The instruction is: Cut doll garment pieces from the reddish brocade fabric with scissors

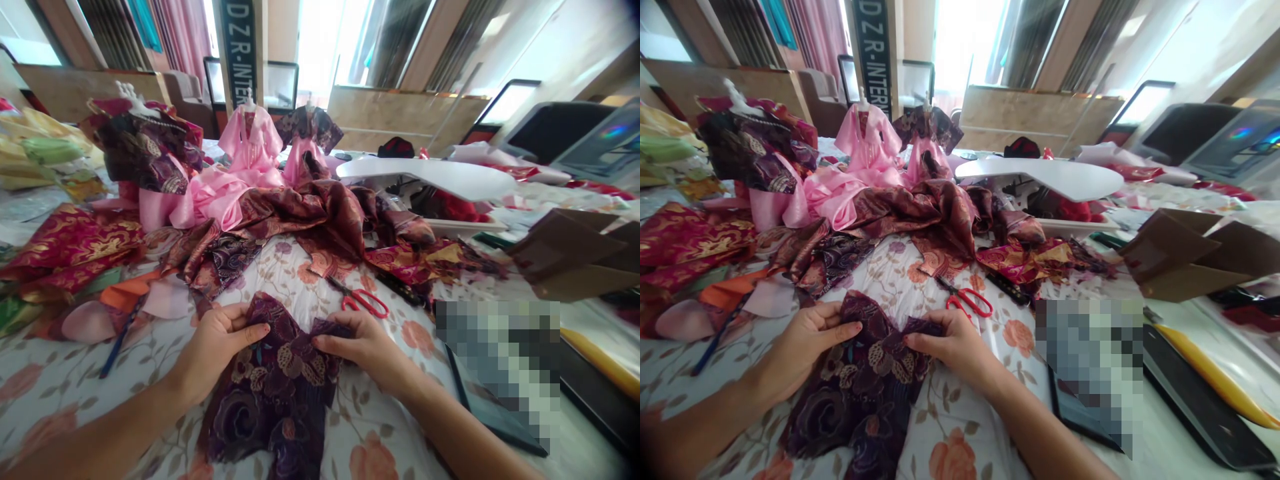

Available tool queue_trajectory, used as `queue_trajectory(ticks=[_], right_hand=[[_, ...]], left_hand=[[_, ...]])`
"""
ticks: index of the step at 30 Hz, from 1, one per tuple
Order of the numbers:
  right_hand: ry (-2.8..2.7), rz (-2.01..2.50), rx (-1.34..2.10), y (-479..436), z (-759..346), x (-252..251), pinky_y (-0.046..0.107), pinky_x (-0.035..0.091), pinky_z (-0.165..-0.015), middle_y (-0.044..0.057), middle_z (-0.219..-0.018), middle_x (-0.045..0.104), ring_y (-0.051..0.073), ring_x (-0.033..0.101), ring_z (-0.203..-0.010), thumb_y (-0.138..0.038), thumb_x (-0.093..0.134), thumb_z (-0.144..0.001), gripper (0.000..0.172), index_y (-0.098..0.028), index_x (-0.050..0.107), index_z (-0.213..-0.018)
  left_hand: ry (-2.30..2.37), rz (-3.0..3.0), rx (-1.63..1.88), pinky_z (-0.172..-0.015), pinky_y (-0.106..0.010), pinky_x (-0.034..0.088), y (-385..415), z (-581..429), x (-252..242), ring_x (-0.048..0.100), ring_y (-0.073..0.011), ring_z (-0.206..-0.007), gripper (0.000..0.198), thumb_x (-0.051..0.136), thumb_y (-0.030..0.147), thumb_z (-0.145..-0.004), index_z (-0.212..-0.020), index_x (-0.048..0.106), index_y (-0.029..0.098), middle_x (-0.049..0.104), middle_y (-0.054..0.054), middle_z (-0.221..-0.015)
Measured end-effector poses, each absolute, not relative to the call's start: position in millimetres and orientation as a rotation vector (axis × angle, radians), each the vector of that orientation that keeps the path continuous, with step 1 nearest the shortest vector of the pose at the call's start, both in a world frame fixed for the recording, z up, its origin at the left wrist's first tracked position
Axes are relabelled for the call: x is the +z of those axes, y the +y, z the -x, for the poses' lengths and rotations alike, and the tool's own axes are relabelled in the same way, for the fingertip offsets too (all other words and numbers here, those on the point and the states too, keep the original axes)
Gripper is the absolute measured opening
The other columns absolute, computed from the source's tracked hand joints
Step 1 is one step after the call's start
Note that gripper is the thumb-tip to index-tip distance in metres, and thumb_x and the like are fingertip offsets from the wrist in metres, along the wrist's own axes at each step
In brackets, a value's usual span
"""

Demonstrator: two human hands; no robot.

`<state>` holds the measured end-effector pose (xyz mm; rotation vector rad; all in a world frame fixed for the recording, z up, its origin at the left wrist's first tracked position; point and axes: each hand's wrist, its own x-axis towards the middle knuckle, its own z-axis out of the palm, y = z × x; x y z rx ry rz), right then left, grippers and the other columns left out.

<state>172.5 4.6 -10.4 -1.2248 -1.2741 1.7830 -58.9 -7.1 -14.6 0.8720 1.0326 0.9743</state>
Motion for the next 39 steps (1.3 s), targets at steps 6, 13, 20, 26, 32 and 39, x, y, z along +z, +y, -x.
queue_trajectory(ticks=[6,13,20,26,32,39], right_hand=[[-1.265,1.204,1.757,5.1,-172.1,-10.6,0.021,0.042,-0.054,-0.003,-0.065,0.068,0.009,0.057,-0.057,-0.029,0.082,-0.062,0.016,-0.018,0.072,-0.069],[-1.302,1.238,1.779,5.9,-177.0,-10.0,0.022,0.044,-0.058,-0.001,-0.069,0.070,0.010,0.059,-0.060,-0.031,0.081,-0.063,0.018,-0.017,0.073,-0.072],[-1.371,1.255,1.798,7.6,-179.6,-10.8,0.022,0.043,-0.059,0.000,-0.069,0.069,0.010,0.057,-0.059,-0.033,0.079,-0.066,0.020,-0.016,0.073,-0.073],[-1.081,1.090,1.845,-1.2,-165.4,-3.9,0.027,0.049,-0.067,0.002,-0.078,0.071,0.014,0.064,-0.068,-0.034,0.079,-0.066,0.026,-0.019,0.071,-0.086],[-1.127,1.066,1.869,-8.5,-152.3,-6.5,0.033,0.051,-0.077,0.004,-0.086,0.072,0.022,0.066,-0.083,-0.037,0.079,-0.065,0.030,-0.020,0.071,-0.088],[-1.132,1.170,1.693,-2.0,-160.7,-14.5,0.032,0.051,-0.068,0.005,-0.079,0.071,0.021,0.065,-0.073,-0.043,0.079,-0.066,0.031,-0.018,0.069,-0.081]], left_hand=[[0.967,-0.783,0.869,-0.074,-0.030,0.054,-7.7,58.1,-8.5,0.070,-0.0196,-0.079,0.039,0.080,0.022,-0.065,-0.101,0.068,0.016,0.075,-0.006,-0.089],[0.910,-0.872,0.582,-0.079,-0.034,0.053,-7.1,60.4,-1.5,0.069,-0.0218,-0.080,0.032,0.080,0.024,-0.064,-0.094,0.072,0.014,0.075,-0.008,-0.084],[0.923,-1.013,0.567,-0.084,-0.036,0.050,-5.7,64.8,-7.8,0.067,-0.0209,-0.082,0.030,0.077,0.027,-0.069,-0.097,0.072,0.018,0.074,-0.005,-0.084],[1.011,-1.017,0.691,-0.084,-0.037,0.050,-6.5,61.4,-10.6,0.067,-0.0223,-0.082,0.034,0.077,0.030,-0.067,-0.098,0.072,0.017,0.074,-0.006,-0.086],[1.047,-1.008,0.797,-0.080,-0.037,0.052,-6.3,59.4,-14.0,0.068,-0.0231,-0.082,0.034,0.075,0.033,-0.070,-0.099,0.071,0.016,0.074,-0.008,-0.091],[1.153,-1.063,0.837,-0.070,-0.027,0.050,-0.7,62.9,-10.0,0.066,-0.0182,-0.075,0.022,0.073,0.034,-0.073,-0.086,0.072,0.016,0.074,-0.005,-0.081]])
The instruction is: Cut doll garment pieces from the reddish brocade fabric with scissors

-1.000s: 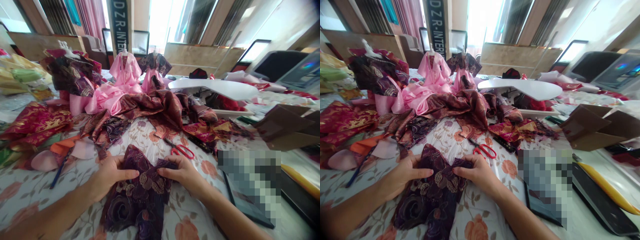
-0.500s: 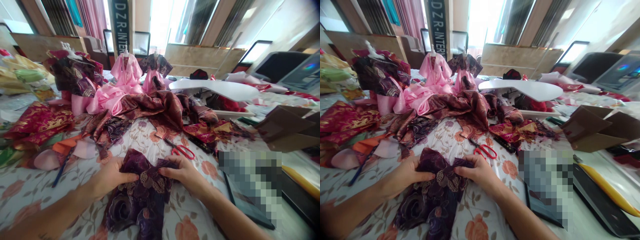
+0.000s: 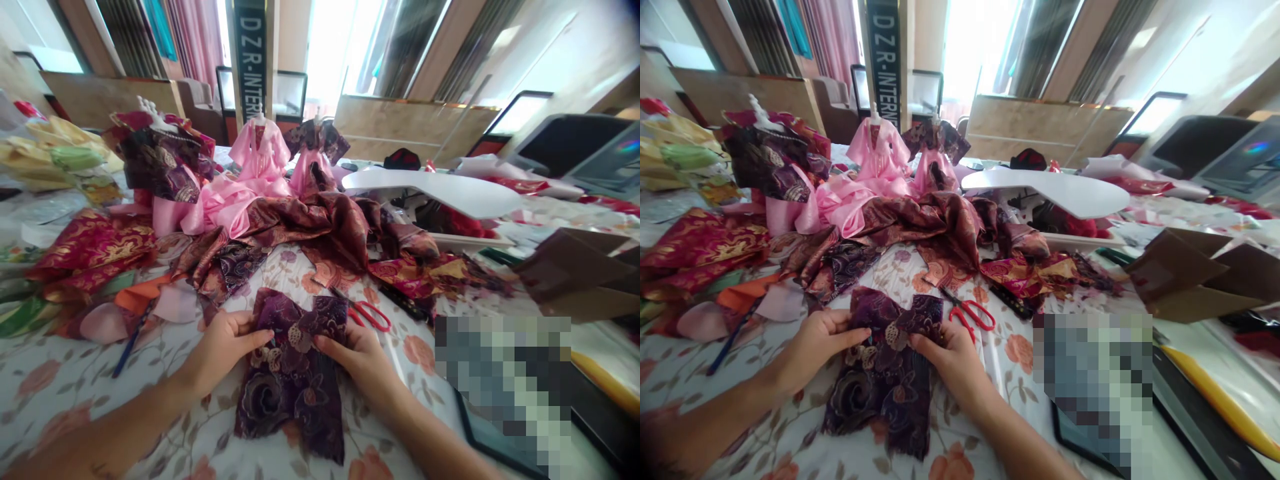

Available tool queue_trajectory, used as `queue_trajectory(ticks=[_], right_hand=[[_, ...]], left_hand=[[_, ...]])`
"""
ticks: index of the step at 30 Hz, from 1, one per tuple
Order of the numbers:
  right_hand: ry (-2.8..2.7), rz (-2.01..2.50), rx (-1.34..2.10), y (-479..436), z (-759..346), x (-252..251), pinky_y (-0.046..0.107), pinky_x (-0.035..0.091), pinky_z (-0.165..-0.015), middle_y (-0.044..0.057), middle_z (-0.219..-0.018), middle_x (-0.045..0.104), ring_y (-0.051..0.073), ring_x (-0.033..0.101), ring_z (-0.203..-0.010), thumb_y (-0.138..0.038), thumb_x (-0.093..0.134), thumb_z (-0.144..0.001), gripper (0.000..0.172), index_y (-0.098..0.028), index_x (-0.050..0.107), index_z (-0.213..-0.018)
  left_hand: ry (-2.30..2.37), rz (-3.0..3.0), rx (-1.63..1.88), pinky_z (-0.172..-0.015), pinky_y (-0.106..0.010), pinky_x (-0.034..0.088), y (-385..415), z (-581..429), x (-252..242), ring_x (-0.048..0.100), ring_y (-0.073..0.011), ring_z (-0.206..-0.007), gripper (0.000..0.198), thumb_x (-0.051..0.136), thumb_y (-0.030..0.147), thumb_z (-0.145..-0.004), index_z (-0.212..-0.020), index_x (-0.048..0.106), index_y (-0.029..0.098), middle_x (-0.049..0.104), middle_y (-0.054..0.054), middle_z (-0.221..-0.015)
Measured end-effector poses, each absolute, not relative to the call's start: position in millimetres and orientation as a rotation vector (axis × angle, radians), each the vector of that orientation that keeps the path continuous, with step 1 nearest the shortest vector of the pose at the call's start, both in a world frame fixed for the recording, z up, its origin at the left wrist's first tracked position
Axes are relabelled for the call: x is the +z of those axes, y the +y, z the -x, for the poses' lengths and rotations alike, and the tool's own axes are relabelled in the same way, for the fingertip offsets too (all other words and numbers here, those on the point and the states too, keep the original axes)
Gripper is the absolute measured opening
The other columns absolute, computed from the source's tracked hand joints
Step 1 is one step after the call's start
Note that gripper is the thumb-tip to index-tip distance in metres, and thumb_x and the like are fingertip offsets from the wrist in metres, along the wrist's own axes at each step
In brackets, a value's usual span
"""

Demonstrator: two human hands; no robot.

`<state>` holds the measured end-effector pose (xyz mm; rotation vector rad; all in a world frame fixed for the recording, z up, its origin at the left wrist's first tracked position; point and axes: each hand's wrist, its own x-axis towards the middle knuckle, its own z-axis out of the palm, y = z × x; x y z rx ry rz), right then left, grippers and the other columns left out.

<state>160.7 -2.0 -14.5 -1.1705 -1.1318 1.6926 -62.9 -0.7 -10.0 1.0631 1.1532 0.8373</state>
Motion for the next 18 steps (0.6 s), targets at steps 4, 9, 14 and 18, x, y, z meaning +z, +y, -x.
queue_trajectory(ticks=[4,9,14,18], right_hand=[[-1.105,1.208,1.653,2.9,-163.2,-15.4,0.031,0.050,-0.063,0.005,-0.078,0.071,0.022,0.065,-0.071,-0.046,0.076,-0.069,0.032,-0.019,0.066,-0.084],[-1.183,1.272,1.530,3.1,-161.8,-13.9,0.032,0.050,-0.065,0.005,-0.080,0.071,0.023,0.064,-0.074,-0.049,0.074,-0.069,0.034,-0.020,0.065,-0.082],[-1.197,1.186,1.633,0.8,-159.9,-10.7,0.033,0.051,-0.067,0.005,-0.079,0.071,0.023,0.065,-0.073,-0.047,0.075,-0.069,0.033,-0.020,0.067,-0.085],[-1.241,1.192,1.576,3.2,-157.2,-11.3,0.031,0.050,-0.065,0.002,-0.073,0.070,0.022,0.064,-0.070,-0.046,0.078,-0.065,0.030,-0.021,0.068,-0.078]], left_hand=[[1.227,-1.041,0.852,-0.057,-0.022,0.043,3.3,64.3,-12.4,0.059,-0.0129,-0.060,0.022,0.073,0.036,-0.071,-0.077,0.069,0.015,0.070,-0.002,-0.070],[1.274,-1.165,0.877,-0.052,-0.021,0.034,6.5,66.8,-19.2,0.051,-0.0104,-0.054,0.023,0.073,0.037,-0.071,-0.070,0.066,0.015,0.061,0.002,-0.058],[1.301,-1.294,0.976,-0.053,-0.022,0.034,8.0,69.5,-16.6,0.050,-0.0110,-0.054,0.021,0.070,0.036,-0.073,-0.067,0.066,0.016,0.060,0.003,-0.057],[1.281,-1.279,1.064,-0.054,-0.023,0.038,15.1,71.0,-14.7,0.052,-0.0119,-0.054,0.021,0.074,0.035,-0.069,-0.068,0.068,0.016,0.062,0.002,-0.057]])
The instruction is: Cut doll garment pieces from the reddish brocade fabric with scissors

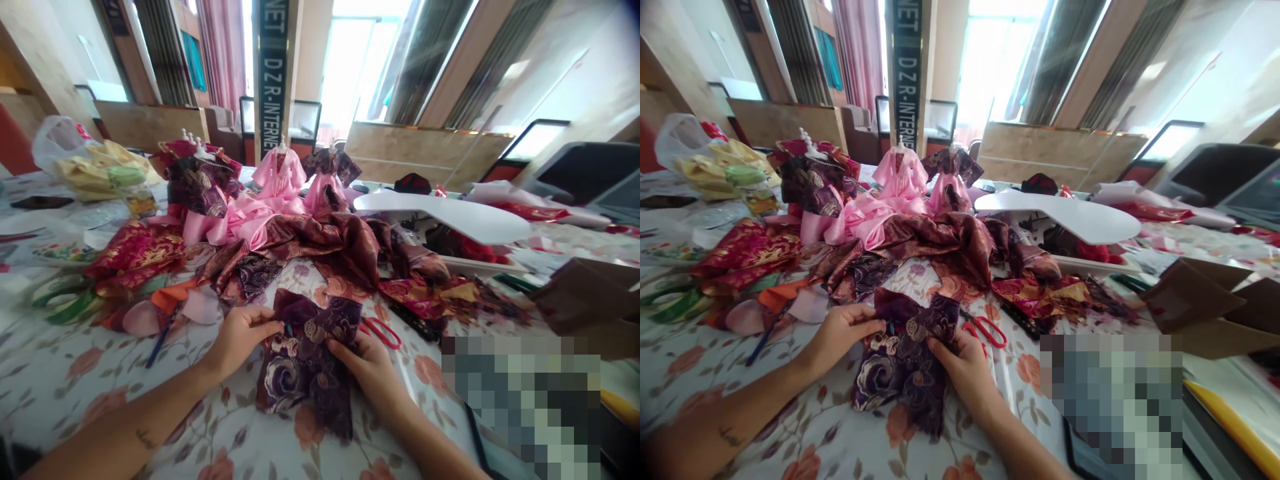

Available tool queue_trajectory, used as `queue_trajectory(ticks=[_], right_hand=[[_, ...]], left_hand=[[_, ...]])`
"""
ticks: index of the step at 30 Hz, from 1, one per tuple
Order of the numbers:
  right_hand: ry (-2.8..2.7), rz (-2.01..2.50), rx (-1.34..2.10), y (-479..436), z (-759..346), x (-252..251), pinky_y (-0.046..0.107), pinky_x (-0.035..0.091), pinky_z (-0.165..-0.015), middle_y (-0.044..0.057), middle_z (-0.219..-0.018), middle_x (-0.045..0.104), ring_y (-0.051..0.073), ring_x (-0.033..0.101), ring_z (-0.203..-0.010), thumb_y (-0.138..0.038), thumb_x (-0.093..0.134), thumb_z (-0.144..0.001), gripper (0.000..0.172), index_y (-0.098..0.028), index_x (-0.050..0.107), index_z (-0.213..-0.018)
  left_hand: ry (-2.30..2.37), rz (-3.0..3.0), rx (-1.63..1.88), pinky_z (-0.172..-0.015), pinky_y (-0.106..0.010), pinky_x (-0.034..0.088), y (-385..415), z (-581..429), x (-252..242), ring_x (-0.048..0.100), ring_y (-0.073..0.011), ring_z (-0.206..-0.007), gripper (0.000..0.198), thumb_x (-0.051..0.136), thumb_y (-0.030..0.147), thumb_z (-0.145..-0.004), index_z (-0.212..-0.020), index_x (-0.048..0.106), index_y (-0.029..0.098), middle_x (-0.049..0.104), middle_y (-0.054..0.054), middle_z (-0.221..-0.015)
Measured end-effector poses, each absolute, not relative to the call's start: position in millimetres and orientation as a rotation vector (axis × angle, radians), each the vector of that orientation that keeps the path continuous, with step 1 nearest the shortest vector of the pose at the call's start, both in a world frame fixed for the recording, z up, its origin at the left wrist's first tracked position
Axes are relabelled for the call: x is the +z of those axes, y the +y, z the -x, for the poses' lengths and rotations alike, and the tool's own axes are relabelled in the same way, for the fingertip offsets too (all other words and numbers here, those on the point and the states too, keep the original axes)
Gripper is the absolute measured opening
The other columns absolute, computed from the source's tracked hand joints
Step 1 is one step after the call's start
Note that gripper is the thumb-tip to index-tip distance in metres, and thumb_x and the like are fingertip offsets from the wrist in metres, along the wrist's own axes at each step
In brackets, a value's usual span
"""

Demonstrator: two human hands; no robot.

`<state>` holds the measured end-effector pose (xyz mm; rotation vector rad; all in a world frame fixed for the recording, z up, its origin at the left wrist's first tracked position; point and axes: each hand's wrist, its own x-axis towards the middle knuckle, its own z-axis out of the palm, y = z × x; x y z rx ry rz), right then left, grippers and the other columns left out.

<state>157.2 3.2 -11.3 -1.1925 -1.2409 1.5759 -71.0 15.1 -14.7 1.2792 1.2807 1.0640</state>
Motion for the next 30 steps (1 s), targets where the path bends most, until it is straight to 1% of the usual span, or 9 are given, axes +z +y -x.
queue_trajectory(ticks=[3,8,12,16,18,21,23,27,30], right_hand=[[-1.227,1.191,1.560,6.8,-156.8,-13.9,0.030,0.050,-0.064,0.002,-0.073,0.070,0.021,0.063,-0.070,-0.044,0.076,-0.068,0.029,-0.020,0.068,-0.083],[-1.243,1.194,1.575,9.6,-160.3,-17.2,0.026,0.046,-0.055,0.000,-0.073,0.069,0.016,0.060,-0.060,-0.043,0.075,-0.071,0.030,-0.018,0.067,-0.087],[-1.243,1.146,1.590,7.3,-161.1,-16.9,0.028,0.049,-0.061,0.002,-0.078,0.071,0.018,0.063,-0.065,-0.042,0.074,-0.072,0.030,-0.019,0.066,-0.090],[-1.248,1.137,1.553,5.2,-160.4,-17.9,0.031,0.052,-0.065,0.004,-0.083,0.072,0.021,0.065,-0.071,-0.046,0.073,-0.072,0.034,-0.019,0.066,-0.091],[-1.261,1.142,1.527,4.8,-160.9,-18.7,0.032,0.052,-0.067,0.005,-0.084,0.072,0.022,0.065,-0.074,-0.047,0.072,-0.072,0.035,-0.019,0.066,-0.092],[-1.290,1.169,1.505,4.8,-163.1,-18.7,0.032,0.052,-0.064,0.005,-0.081,0.072,0.023,0.065,-0.073,-0.048,0.071,-0.073,0.033,-0.019,0.066,-0.089],[-1.305,1.182,1.493,5.2,-165.0,-17.9,0.032,0.052,-0.063,0.005,-0.079,0.071,0.024,0.065,-0.073,-0.048,0.071,-0.073,0.032,-0.020,0.066,-0.086],[-1.343,1.206,1.447,6.8,-167.2,-17.0,0.033,0.052,-0.065,0.004,-0.078,0.071,0.024,0.065,-0.076,-0.046,0.072,-0.073,0.029,-0.020,0.066,-0.086],[-1.364,1.223,1.432,7.5,-167.5,-17.9,0.033,0.052,-0.066,0.004,-0.079,0.071,0.024,0.065,-0.076,-0.045,0.070,-0.075,0.027,-0.021,0.066,-0.087]], left_hand=[[1.192,-1.156,1.063,-0.055,-0.023,0.042,23.6,71.6,-16.7,0.055,-0.0120,-0.053,0.025,0.079,0.036,-0.063,-0.073,0.070,0.015,0.066,0.000,-0.061],[1.093,-1.082,1.028,-0.058,-0.024,0.047,30.8,73.7,-19.9,0.058,-0.0120,-0.058,0.028,0.082,0.035,-0.060,-0.075,0.071,0.014,0.070,-0.003,-0.070],[1.036,-1.045,1.027,-0.065,-0.023,0.049,25.5,75.0,-17.1,0.059,-0.0108,-0.064,0.027,0.080,0.034,-0.064,-0.080,0.071,0.015,0.069,-0.001,-0.074],[0.964,-1.012,0.944,-0.063,-0.023,0.050,17.6,74.6,-10.9,0.059,-0.0110,-0.062,0.032,0.073,0.044,-0.071,-0.079,0.068,0.013,0.067,-0.003,-0.074],[0.932,-1.012,0.846,-0.060,-0.024,0.050,14.6,74.4,-8.5,0.060,-0.0121,-0.061,0.034,0.075,0.043,-0.068,-0.082,0.068,0.012,0.067,-0.005,-0.074],[0.926,-1.078,0.736,-0.058,-0.024,0.050,12.4,74.2,-8.0,0.062,-0.0142,-0.063,0.038,0.082,0.033,-0.061,-0.089,0.069,0.012,0.069,-0.006,-0.078],[0.977,-1.141,0.745,-0.055,-0.023,0.049,12.5,74.0,-9.7,0.061,-0.0132,-0.060,0.033,0.080,0.033,-0.062,-0.085,0.069,0.013,0.069,-0.005,-0.075],[1.074,-1.192,0.809,-0.049,-0.021,0.044,14.5,73.5,-14.2,0.052,-0.0094,-0.048,0.023,0.079,0.033,-0.064,-0.067,0.065,0.014,0.061,0.002,-0.056],[1.098,-1.207,0.810,-0.046,-0.022,0.041,15.3,73.3,-14.6,0.050,-0.0093,-0.044,0.022,0.078,0.032,-0.064,-0.064,0.063,0.015,0.059,0.003,-0.050]])
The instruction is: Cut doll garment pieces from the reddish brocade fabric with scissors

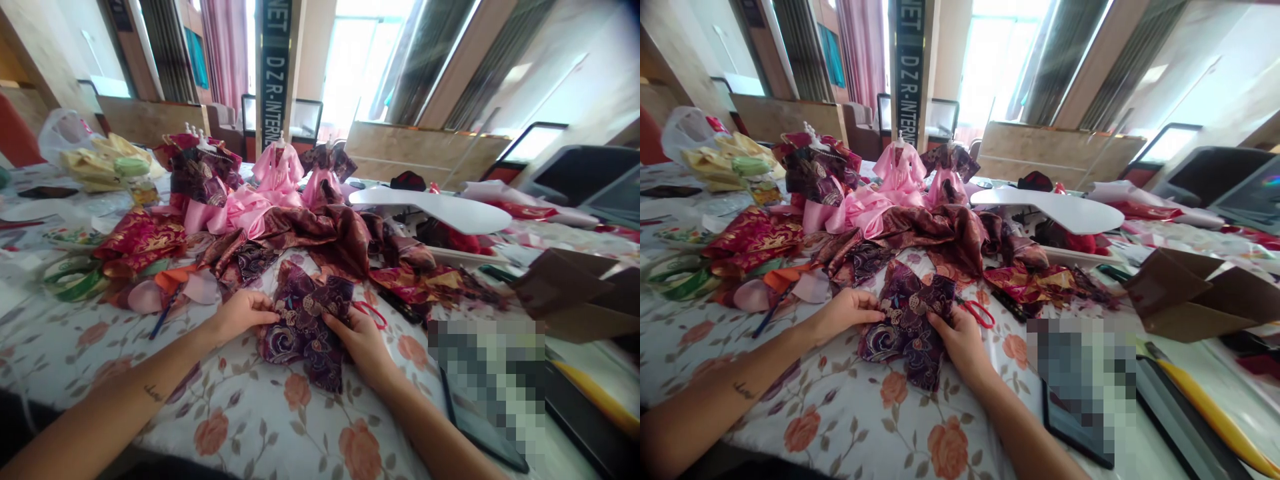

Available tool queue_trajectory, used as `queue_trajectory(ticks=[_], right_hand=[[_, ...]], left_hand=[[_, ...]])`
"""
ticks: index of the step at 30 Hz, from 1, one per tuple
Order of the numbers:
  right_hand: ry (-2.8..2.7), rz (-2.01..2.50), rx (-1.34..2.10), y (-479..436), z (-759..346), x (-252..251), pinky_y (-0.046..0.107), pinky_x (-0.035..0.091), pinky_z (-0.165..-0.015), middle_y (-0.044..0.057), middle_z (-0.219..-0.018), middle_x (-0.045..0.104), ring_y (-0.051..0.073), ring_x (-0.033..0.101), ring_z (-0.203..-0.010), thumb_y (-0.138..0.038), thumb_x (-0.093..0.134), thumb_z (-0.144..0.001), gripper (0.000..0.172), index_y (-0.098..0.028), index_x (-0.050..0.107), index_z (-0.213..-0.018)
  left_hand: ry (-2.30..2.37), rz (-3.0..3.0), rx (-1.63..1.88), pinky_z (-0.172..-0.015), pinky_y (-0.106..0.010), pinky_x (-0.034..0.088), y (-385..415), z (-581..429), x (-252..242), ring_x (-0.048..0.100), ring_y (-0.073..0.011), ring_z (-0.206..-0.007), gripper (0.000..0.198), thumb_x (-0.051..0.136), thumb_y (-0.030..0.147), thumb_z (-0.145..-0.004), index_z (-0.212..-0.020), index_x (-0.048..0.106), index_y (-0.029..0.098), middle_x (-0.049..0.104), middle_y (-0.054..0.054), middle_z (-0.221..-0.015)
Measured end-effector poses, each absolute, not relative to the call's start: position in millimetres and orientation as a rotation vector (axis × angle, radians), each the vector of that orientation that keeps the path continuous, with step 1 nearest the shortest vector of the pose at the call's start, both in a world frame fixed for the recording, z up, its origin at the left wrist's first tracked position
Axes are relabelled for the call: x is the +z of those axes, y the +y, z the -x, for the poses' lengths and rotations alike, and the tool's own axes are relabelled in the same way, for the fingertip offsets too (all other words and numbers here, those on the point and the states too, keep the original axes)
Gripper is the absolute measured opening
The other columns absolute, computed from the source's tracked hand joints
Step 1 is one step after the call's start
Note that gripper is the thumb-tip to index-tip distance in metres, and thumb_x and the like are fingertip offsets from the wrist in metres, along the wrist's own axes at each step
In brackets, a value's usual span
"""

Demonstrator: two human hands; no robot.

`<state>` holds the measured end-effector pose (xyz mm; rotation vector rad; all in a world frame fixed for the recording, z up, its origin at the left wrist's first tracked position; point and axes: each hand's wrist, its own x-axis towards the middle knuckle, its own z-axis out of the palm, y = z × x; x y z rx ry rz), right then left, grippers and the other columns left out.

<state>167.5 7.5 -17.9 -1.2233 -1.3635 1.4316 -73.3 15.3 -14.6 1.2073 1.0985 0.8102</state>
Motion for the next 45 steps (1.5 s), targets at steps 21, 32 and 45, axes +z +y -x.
queue_trajectory(ticks=[21,32,45], right_hand=[[-1.380,1.163,1.525,-2.9,-156.3,-16.3,0.025,0.044,-0.054,0.000,-0.065,0.063,0.016,0.058,-0.061,-0.051,0.069,-0.073,0.035,-0.017,0.068,-0.080],[-0.997,1.081,1.678,-4.9,-154.1,-15.8,0.022,0.038,-0.046,0.000,-0.056,0.059,0.011,0.052,-0.049,-0.059,0.067,-0.071,0.044,-0.018,0.057,-0.062],[-1.402,1.194,1.309,-9.2,-149.4,-9.9,0.021,0.021,-0.043,-0.008,-0.050,0.043,0.006,0.034,-0.044,-0.039,0.069,-0.072,0.024,-0.017,0.058,-0.069]], left_hand=[[1.142,-1.262,0.907,-0.082,-0.036,0.051,-1.4,66.6,-18.5,0.067,-0.0264,-0.091,0.033,0.074,0.037,-0.068,-0.097,0.072,0.020,0.075,-0.005,-0.091],[0.965,-1.039,1.005,-0.085,-0.035,0.052,-1.9,64.5,-16.7,0.068,-0.0220,-0.088,0.036,0.076,0.027,-0.071,-0.105,0.069,0.019,0.074,-0.007,-0.100],[1.082,-1.083,1.246,-0.088,-0.033,0.051,5.3,67.6,-21.1,0.066,-0.0202,-0.092,0.037,0.079,0.028,-0.068,-0.103,0.070,0.019,0.072,-0.005,-0.103]])
